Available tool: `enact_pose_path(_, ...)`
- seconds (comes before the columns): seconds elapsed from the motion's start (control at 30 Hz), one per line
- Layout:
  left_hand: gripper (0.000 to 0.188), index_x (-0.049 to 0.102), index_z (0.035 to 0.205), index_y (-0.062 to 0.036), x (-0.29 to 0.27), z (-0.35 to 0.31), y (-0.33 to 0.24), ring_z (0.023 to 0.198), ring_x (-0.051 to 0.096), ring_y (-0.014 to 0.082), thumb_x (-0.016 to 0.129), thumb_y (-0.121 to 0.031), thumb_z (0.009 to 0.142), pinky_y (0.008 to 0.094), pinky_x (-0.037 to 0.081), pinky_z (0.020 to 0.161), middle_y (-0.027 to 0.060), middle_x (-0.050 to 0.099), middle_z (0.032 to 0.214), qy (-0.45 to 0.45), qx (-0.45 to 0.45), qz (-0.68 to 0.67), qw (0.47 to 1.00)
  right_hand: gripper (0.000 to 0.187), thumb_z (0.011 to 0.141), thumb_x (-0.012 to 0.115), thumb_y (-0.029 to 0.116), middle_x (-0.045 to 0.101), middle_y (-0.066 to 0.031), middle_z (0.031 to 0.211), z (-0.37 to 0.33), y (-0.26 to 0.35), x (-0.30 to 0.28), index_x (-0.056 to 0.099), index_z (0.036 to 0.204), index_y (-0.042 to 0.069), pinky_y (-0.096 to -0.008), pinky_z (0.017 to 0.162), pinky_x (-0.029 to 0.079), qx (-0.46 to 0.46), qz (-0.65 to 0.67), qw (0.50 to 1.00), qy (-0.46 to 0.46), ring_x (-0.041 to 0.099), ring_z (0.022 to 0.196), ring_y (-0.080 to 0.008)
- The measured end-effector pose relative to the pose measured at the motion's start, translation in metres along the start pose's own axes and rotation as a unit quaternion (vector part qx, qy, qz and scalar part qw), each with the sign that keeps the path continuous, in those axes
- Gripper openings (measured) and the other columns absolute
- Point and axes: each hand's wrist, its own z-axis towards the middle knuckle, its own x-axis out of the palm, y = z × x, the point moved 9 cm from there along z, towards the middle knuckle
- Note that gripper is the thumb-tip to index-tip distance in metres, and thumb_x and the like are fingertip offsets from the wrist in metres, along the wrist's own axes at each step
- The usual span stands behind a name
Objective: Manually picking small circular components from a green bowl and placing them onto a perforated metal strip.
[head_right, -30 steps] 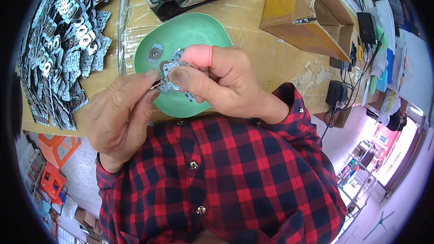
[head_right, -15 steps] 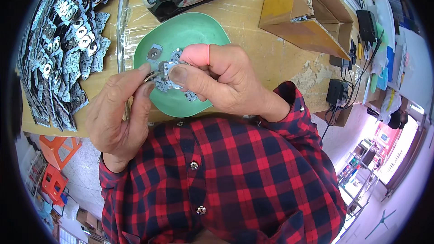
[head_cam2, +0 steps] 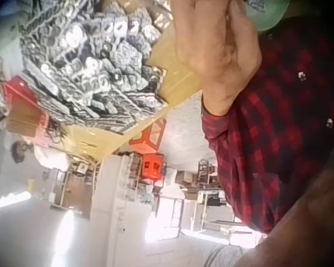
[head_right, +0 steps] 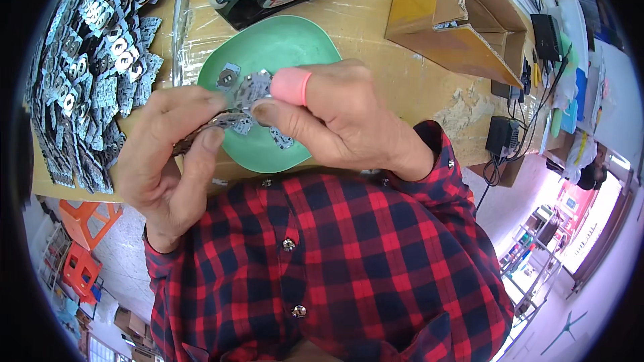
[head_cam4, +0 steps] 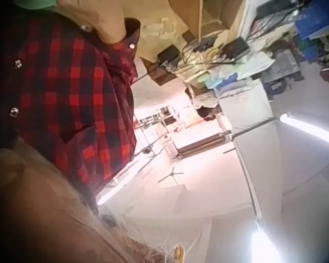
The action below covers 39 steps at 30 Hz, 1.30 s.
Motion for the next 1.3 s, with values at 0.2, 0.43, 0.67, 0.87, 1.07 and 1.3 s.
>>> enact_pose_path(0.2, 0.021, 0.067, 0.094, 0.0059, -0.004, -0.006, 0.013, 0.068, 0.061, 0.0224, 0.065, 0.010, 0.073, 0.0281, 0.047, 0.059, 0.0146, 0.064, 0.079, -0.060, -0.096, -0.064, 0.992, 0.015, 0.089, 0.065, 0.011, 0.054, -0.0088, 0.059, 0.000, -0.001, 0.006, 0.060, 0.081, -0.001, -0.0304, 0.047, 0.038, 0.038, 0.005, 0.998, 0.059, 0.051, 0.047, -0.0218)
enact_pose_path(0.43, 0.017, 0.067, 0.097, 0.0071, 0.010, -0.001, 0.016, 0.066, 0.059, 0.0134, 0.064, 0.005, 0.081, 0.0226, 0.042, 0.056, 0.0114, 0.064, 0.082, 0.071, -0.102, -0.129, 0.984, 0.017, 0.092, 0.060, 0.014, 0.055, -0.0107, 0.065, -0.004, 0.000, 0.015, 0.059, 0.083, 0.000, -0.0343, 0.048, 0.039, 0.018, 0.061, 0.993, 0.099, 0.053, 0.053, -0.0276)
enact_pose_path(0.67, 0.017, 0.068, 0.092, 0.0055, 0.015, -0.004, 0.010, 0.061, 0.058, 0.0140, 0.068, 0.004, 0.075, 0.0240, 0.041, 0.055, 0.0110, 0.064, 0.078, 0.162, -0.067, -0.092, 0.980, 0.017, 0.091, 0.064, 0.014, 0.052, -0.0117, 0.062, -0.009, 0.009, 0.036, 0.058, 0.082, 0.000, -0.0372, 0.048, 0.040, -0.024, 0.072, 0.975, 0.210, 0.052, 0.052, -0.0318)
enact_pose_path(0.87, 0.013, 0.061, 0.091, 0.0037, 0.013, -0.013, 0.027, 0.063, 0.062, 0.0125, 0.068, 0.003, 0.080, 0.0212, 0.044, 0.054, 0.0106, 0.065, 0.079, 0.057, -0.174, -0.175, 0.967, 0.017, 0.093, 0.061, 0.013, 0.052, -0.0082, 0.057, -0.005, 0.007, 0.027, 0.058, 0.085, -0.001, -0.0341, 0.044, 0.038, -0.034, 0.034, 0.990, 0.129, 0.052, 0.046, -0.0243)
enact_pose_path(1.07, 0.016, 0.053, 0.091, 0.0023, 0.030, -0.020, 0.033, 0.065, 0.063, 0.0134, 0.067, 0.000, 0.083, 0.0201, 0.046, 0.051, 0.0133, 0.063, 0.082, 0.036, -0.307, -0.410, 0.858, 0.025, 0.100, 0.048, 0.018, 0.048, 0.0013, 0.054, -0.021, -0.011, 0.042, 0.059, 0.087, -0.001, -0.0223, 0.040, 0.026, 0.311, 0.475, 0.813, 0.130, 0.037, 0.042, -0.0030)
enact_pose_path(1.3, 0.020, 0.061, 0.097, 0.0068, 0.005, -0.009, 0.012, 0.070, 0.067, 0.0204, 0.065, 0.011, 0.078, 0.0284, 0.053, 0.057, 0.0164, 0.068, 0.086, -0.049, -0.002, -0.161, 0.986, 0.024, 0.100, 0.050, 0.018, 0.047, 0.0025, 0.055, -0.014, -0.019, 0.019, 0.059, 0.089, -0.002, -0.0207, 0.041, 0.026, 0.214, 0.242, 0.946, 0.032, 0.036, 0.044, -0.0024)
